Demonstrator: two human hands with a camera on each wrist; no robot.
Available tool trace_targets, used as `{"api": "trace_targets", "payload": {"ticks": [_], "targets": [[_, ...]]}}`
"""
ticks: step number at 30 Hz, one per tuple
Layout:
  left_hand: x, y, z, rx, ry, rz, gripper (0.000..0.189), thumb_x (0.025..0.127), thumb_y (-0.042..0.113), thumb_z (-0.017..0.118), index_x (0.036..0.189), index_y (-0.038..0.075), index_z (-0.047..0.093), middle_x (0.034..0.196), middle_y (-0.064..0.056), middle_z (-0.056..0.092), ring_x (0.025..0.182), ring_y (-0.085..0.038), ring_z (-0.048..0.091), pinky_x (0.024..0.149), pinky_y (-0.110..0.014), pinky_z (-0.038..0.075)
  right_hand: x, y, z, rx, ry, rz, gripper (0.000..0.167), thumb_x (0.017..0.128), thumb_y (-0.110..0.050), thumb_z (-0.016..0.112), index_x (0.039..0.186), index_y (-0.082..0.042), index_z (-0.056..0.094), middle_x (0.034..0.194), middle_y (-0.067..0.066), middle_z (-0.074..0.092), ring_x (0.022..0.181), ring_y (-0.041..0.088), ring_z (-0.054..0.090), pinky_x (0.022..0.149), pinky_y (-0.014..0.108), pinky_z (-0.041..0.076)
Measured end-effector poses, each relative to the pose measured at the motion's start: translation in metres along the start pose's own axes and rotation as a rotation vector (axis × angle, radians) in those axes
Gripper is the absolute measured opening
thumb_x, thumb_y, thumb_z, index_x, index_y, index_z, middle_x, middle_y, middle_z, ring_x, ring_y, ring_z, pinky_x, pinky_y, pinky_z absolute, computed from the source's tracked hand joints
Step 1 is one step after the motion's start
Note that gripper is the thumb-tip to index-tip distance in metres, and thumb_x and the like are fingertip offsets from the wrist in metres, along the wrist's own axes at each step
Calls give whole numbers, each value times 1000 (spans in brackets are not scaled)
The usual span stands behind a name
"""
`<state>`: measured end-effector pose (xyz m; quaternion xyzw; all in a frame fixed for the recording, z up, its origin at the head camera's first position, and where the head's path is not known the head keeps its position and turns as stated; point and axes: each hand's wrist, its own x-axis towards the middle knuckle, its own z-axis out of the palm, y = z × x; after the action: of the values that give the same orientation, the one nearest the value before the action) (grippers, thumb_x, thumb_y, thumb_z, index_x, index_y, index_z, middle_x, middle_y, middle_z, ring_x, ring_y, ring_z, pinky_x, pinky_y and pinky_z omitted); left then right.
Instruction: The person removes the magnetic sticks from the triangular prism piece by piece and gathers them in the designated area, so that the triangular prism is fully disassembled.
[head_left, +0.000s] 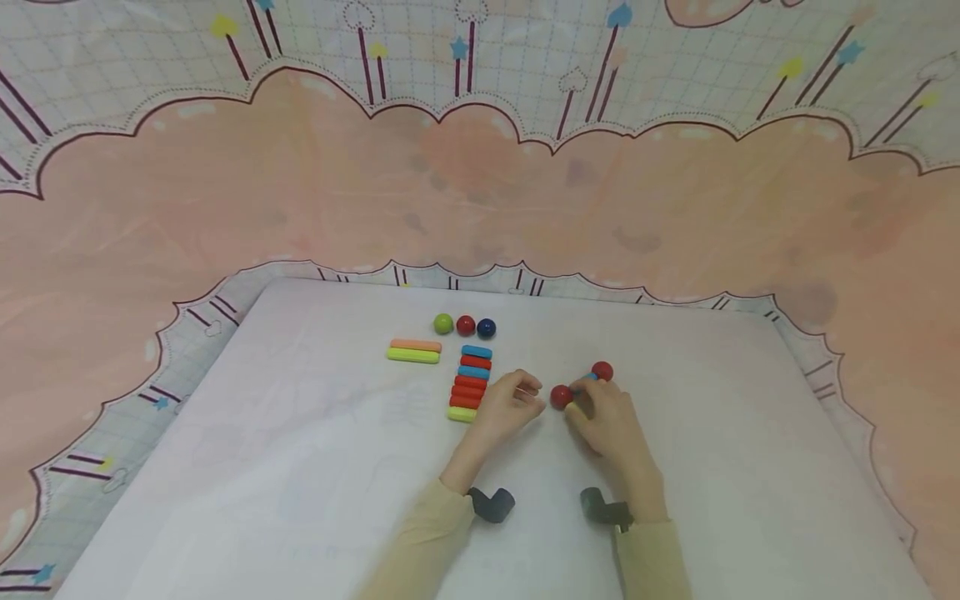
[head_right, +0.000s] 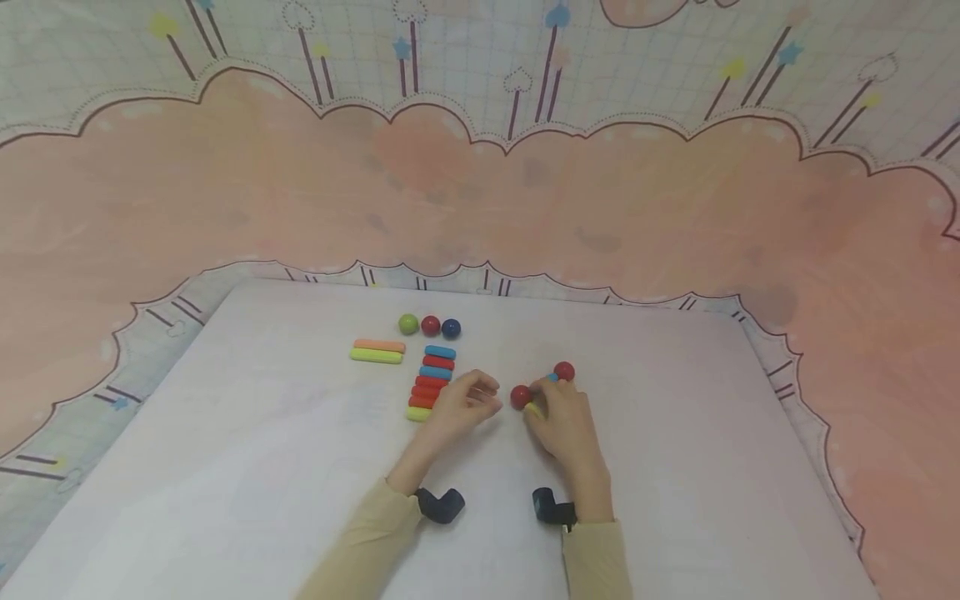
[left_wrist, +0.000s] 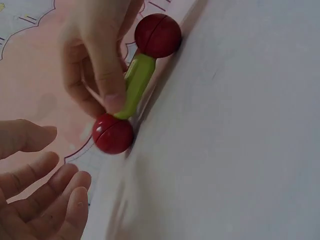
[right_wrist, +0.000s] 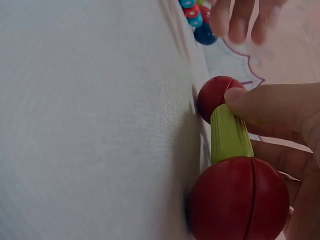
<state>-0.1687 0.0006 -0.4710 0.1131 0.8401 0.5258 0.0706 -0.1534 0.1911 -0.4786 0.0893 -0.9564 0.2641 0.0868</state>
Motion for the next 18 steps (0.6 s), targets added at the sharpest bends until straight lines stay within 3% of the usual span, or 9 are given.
{"api": "trace_targets", "payload": {"ticks": [3,8,13,18], "targets": [[5,-1,8,15,1,-14,29,87,17,68,114,8,62,113,-9,64,102,-24,64,87,-36,55,1,0,3,-23,2,-5,33,79,-17,74,109,-8,64,91,8,68,82,22,56,84,46,42],[6,-6,13,31,19,-49,34,87,18,69,118,10,60,117,-10,64,102,-24,64,87,-37,55,0,-4,5,13,-15,-7,34,80,-17,75,110,-10,62,91,5,69,86,21,59,87,43,37],[6,-11,13,33,42,-35,33,86,16,69,117,8,61,114,-11,64,97,-22,64,85,-34,55,0,-9,5,32,-27,-37,33,82,-17,75,112,-12,64,99,5,71,96,24,61,92,44,36],[4,-14,12,51,33,-37,33,85,15,71,115,7,62,106,-11,64,90,-18,58,77,-27,51,2,-14,8,49,-69,-43,28,81,-14,74,108,-17,67,93,1,69,86,19,54,91,42,35]]}}
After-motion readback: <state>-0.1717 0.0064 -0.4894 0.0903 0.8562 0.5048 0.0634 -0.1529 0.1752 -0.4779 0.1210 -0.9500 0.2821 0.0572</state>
